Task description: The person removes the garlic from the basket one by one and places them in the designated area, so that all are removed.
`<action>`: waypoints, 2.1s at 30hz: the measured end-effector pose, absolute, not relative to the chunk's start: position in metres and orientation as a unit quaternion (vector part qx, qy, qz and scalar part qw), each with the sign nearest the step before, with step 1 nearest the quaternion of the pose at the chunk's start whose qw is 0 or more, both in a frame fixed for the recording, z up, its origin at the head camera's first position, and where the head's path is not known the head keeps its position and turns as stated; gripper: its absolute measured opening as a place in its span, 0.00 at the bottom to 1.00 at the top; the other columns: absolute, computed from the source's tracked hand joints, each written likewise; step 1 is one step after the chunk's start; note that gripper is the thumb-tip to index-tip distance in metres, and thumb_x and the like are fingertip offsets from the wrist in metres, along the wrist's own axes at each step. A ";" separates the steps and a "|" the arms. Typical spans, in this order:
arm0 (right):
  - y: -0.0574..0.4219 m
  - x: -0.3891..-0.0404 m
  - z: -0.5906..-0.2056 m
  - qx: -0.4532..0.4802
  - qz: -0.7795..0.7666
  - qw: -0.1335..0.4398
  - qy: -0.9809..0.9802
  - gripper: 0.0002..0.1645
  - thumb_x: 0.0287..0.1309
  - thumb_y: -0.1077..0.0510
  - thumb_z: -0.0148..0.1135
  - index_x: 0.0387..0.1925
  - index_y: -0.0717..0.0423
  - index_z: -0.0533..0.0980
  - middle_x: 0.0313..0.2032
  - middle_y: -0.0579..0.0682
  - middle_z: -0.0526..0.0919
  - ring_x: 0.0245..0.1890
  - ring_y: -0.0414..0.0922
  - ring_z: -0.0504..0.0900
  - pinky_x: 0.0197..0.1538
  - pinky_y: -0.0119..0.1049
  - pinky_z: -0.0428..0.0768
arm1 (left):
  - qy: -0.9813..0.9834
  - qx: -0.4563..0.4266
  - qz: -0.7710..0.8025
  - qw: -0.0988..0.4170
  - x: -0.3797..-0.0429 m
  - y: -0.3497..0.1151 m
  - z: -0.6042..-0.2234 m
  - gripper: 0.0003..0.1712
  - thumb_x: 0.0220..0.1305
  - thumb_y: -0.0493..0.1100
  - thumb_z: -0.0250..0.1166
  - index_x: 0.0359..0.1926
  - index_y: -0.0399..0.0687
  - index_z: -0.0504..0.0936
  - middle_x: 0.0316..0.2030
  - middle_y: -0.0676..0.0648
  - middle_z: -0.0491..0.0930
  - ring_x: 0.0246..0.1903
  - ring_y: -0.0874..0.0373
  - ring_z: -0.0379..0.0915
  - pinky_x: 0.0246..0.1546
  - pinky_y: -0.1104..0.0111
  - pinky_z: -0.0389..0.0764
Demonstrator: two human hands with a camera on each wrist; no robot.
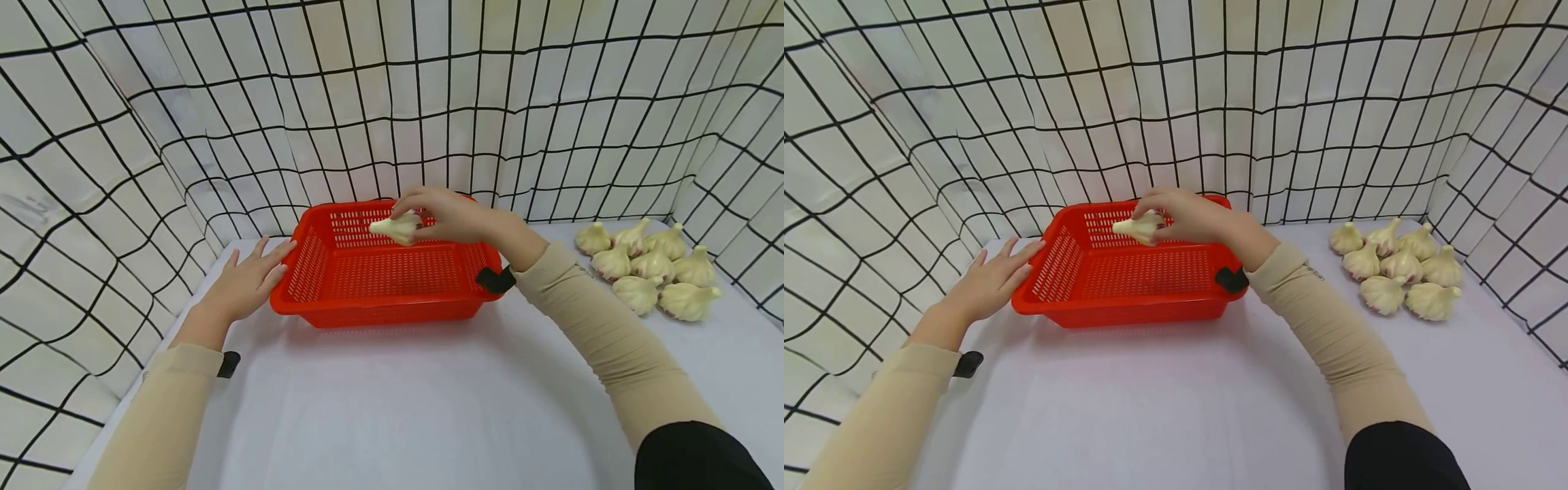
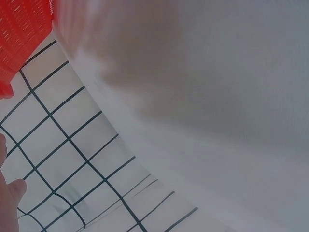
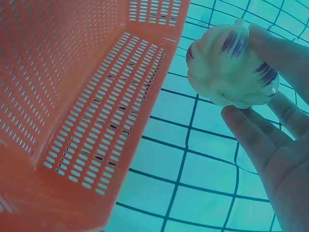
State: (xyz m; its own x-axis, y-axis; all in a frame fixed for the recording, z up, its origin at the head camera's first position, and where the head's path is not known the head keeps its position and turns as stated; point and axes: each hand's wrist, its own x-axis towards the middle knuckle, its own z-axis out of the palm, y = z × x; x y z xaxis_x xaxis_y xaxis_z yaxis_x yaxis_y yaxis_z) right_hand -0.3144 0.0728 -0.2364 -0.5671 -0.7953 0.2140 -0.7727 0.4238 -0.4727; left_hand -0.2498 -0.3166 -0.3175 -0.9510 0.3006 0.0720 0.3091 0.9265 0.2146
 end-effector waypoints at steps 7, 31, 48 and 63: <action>0.093 -0.304 -0.241 -0.451 -0.264 -0.008 0.853 0.24 0.61 0.63 0.73 0.58 0.55 0.81 0.62 0.51 0.76 0.60 0.49 0.74 0.58 0.42 0.81 | -0.980 -0.161 -0.113 0.015 -0.252 -0.313 -0.319 0.37 0.81 0.62 0.37 0.82 0.52 0.50 0.78 0.36 0.55 0.78 0.34 0.32 0.70 0.31 0.30; 0.175 -0.269 -0.275 -0.493 -0.321 -0.260 0.766 0.31 0.44 0.77 0.78 0.53 0.63 0.82 0.58 0.59 0.81 0.58 0.55 0.79 0.57 0.22 0.76 | -0.979 -0.164 -0.121 0.017 -0.251 -0.316 -0.319 0.36 0.82 0.61 0.36 0.83 0.53 0.49 0.79 0.38 0.52 0.79 0.36 0.30 0.70 0.31 0.29; 0.232 -0.254 -0.301 -0.423 -0.320 -0.336 0.778 0.34 0.62 0.37 0.65 0.52 0.63 0.84 0.55 0.60 0.83 0.55 0.43 0.80 0.54 0.19 0.75 | -0.979 -0.162 -0.123 0.020 -0.252 -0.315 -0.322 0.37 0.81 0.62 0.36 0.83 0.53 0.49 0.78 0.36 0.52 0.79 0.36 0.30 0.70 0.31 0.29; 0.280 -0.247 -0.312 -0.368 -0.464 -0.298 0.749 0.42 0.52 0.42 0.74 0.49 0.80 0.78 0.58 0.50 0.80 0.59 0.42 0.78 0.55 0.26 0.80 | -0.979 -0.159 -0.125 0.024 -0.252 -0.318 -0.321 0.37 0.81 0.62 0.36 0.83 0.54 0.49 0.78 0.35 0.53 0.79 0.36 0.30 0.70 0.31 0.28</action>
